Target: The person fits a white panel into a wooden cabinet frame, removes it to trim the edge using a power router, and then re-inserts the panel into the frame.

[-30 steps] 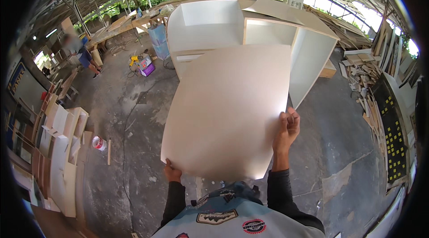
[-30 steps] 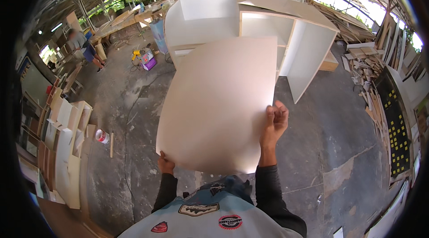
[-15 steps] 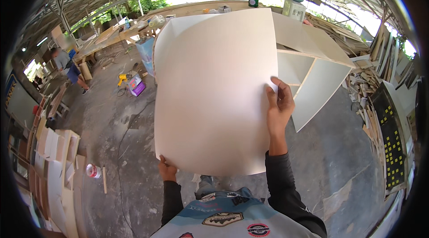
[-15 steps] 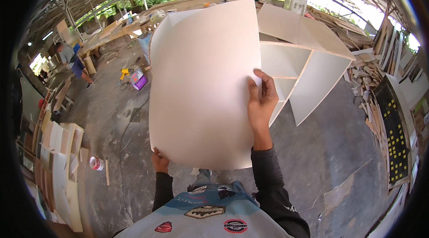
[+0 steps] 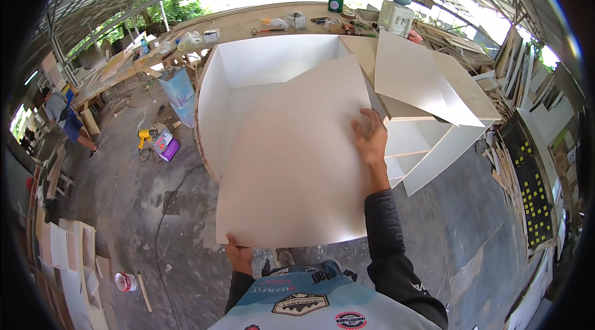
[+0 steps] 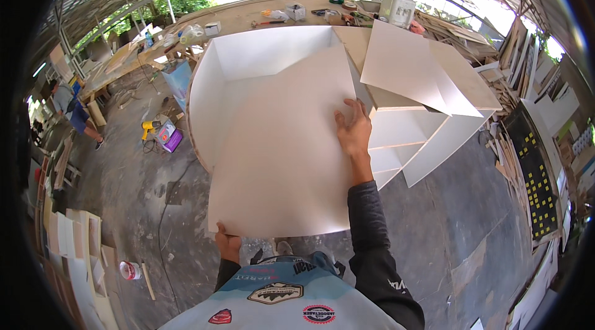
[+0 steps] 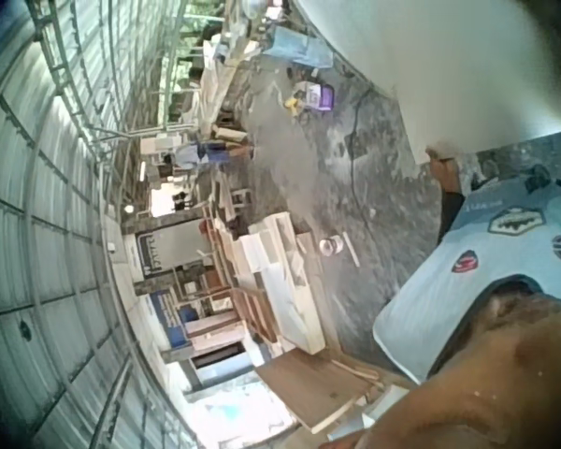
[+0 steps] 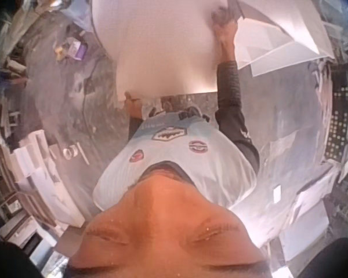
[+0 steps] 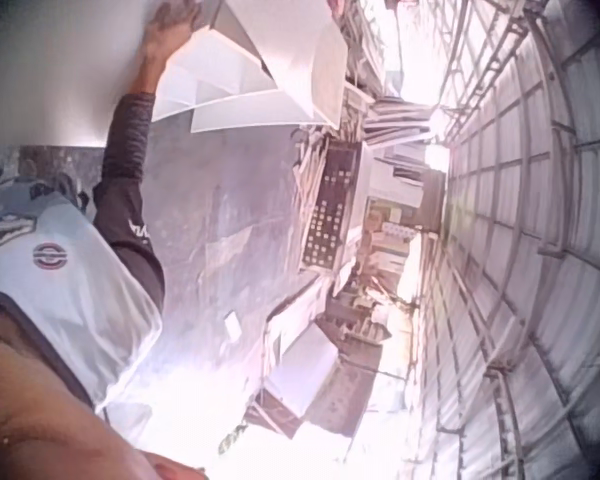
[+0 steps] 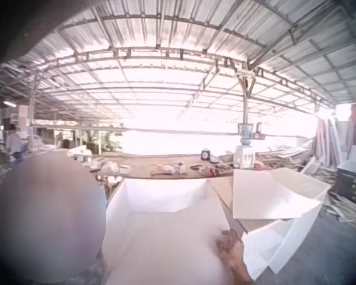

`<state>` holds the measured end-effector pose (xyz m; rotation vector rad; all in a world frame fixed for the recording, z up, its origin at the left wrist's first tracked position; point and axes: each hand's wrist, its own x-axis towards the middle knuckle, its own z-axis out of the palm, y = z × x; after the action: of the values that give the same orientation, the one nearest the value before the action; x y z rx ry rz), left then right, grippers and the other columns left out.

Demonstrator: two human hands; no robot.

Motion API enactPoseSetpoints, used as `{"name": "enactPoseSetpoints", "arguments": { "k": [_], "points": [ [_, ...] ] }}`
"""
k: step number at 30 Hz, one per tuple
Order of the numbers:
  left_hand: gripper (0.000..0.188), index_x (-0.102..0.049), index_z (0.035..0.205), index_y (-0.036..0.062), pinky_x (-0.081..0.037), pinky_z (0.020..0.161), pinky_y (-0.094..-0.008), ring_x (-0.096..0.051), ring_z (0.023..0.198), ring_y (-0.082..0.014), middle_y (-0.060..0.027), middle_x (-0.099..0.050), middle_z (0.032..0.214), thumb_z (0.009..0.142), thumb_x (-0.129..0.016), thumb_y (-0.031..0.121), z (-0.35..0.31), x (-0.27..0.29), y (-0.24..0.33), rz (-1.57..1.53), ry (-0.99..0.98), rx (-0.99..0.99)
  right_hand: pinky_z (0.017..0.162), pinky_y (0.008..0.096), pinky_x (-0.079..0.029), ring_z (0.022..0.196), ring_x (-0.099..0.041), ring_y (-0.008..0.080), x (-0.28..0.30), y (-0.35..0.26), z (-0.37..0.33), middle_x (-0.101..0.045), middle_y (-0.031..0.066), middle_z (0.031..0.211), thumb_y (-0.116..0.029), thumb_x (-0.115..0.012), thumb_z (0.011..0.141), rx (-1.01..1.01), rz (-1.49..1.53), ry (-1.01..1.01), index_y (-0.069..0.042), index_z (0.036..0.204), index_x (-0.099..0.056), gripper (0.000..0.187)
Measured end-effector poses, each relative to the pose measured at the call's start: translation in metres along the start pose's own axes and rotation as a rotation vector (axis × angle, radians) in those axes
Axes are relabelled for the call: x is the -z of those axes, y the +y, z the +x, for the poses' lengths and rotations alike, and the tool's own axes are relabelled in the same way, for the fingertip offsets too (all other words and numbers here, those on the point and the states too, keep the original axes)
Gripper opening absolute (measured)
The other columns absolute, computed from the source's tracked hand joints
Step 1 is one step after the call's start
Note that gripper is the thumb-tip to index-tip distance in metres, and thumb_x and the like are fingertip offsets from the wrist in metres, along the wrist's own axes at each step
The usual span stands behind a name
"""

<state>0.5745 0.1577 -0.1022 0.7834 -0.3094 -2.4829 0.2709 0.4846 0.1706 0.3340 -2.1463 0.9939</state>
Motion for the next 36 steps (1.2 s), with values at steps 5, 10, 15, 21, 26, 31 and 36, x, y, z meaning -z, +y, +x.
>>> {"name": "enactPoseSetpoints", "arguments": {
  "k": [5, 10, 15, 21, 26, 31, 36],
  "points": [
    [0.039, -0.048, 0.142, 0.0002, -0.051, 0.106, -0.0440, -0.061, 0.125, -0.0266, -0.0124, -0.061, 0.137, 0.110, -0.051, 0.022, 0.005, -0.032, 0.002, 0.117, -0.111, -0.065, 0.105, 0.0520, -0.047, 0.124, -0.056, 0.0445, -0.061, 0.061, 0.004, -0.059, 0.0223, 0.133, -0.025, -0.071, 0.092, -0.133, -0.103, -0.220, -0.005, 0.131, -0.058, 0.046],
    [0.040, -0.047, 0.144, 0.0004, -0.048, 0.110, -0.0452, -0.058, 0.127, -0.0271, -0.0134, -0.059, 0.140, 0.111, -0.047, 0.024, 0.011, -0.045, -0.011, 0.197, -0.091, -0.105, 0.111, 0.0546, -0.040, 0.131, -0.049, 0.0451, -0.119, 0.107, -0.003, -0.053, 0.0220, 0.138, -0.029, -0.070, 0.094, -0.280, -0.176, -0.355, -0.005, 0.137, -0.052, 0.053],
    [0.041, -0.045, 0.144, -0.0034, -0.042, 0.117, -0.0456, -0.055, 0.132, -0.0296, -0.0169, -0.055, 0.144, 0.112, -0.043, 0.022, 0.018, -0.067, -0.028, 0.188, -0.126, -0.243, 0.116, 0.0538, -0.035, 0.139, -0.042, 0.0456, -0.162, 0.136, -0.007, -0.052, 0.0225, 0.143, -0.030, -0.070, 0.094, -0.350, -0.167, -0.462, -0.005, 0.136, -0.054, 0.052],
    [0.039, -0.043, 0.145, -0.0051, -0.043, 0.116, -0.0462, -0.054, 0.133, -0.0313, -0.0195, -0.052, 0.145, 0.112, -0.039, 0.014, 0.039, -0.113, -0.037, 0.326, -0.016, -0.377, 0.124, 0.0607, -0.019, 0.154, -0.022, 0.0463, -0.201, 0.130, -0.016, -0.030, 0.0250, 0.164, -0.043, -0.064, 0.098, -0.119, 0.065, -0.625, -0.007, 0.143, -0.054, 0.058],
    [0.037, -0.044, 0.145, -0.0012, -0.047, 0.113, -0.0476, -0.059, 0.126, -0.0331, -0.0194, -0.056, 0.139, 0.109, -0.043, 0.005, 0.067, -0.112, -0.038, 0.157, 0.201, -0.378, 0.122, 0.0683, -0.004, 0.157, -0.008, 0.0474, -0.218, 0.068, -0.036, -0.016, 0.0231, 0.170, -0.063, -0.046, 0.101, 0.154, -0.166, -0.917, -0.012, 0.159, -0.037, 0.078],
    [0.036, -0.046, 0.143, -0.0057, -0.047, 0.113, -0.0491, -0.059, 0.127, -0.0352, -0.0212, -0.056, 0.139, 0.109, -0.041, 0.008, 0.070, -0.117, -0.050, 0.237, 0.208, -0.472, 0.121, 0.0698, 0.004, 0.158, 0.000, 0.0448, -0.233, 0.079, -0.028, -0.010, 0.0211, 0.172, -0.062, -0.035, 0.105, 0.192, -0.229, -0.979, -0.017, 0.165, -0.026, 0.076],
    [0.036, -0.049, 0.140, -0.0087, -0.049, 0.111, -0.0474, -0.060, 0.125, -0.0350, -0.0222, -0.058, 0.136, 0.109, -0.043, 0.008, 0.087, -0.135, -0.059, 0.187, 0.327, -0.477, 0.121, 0.0698, 0.004, 0.158, -0.001, 0.0442, -0.254, 0.090, -0.024, -0.010, 0.0194, 0.172, -0.061, -0.033, 0.106, 0.191, -0.256, -0.991, -0.018, 0.165, -0.026, 0.073]
  ]
}}
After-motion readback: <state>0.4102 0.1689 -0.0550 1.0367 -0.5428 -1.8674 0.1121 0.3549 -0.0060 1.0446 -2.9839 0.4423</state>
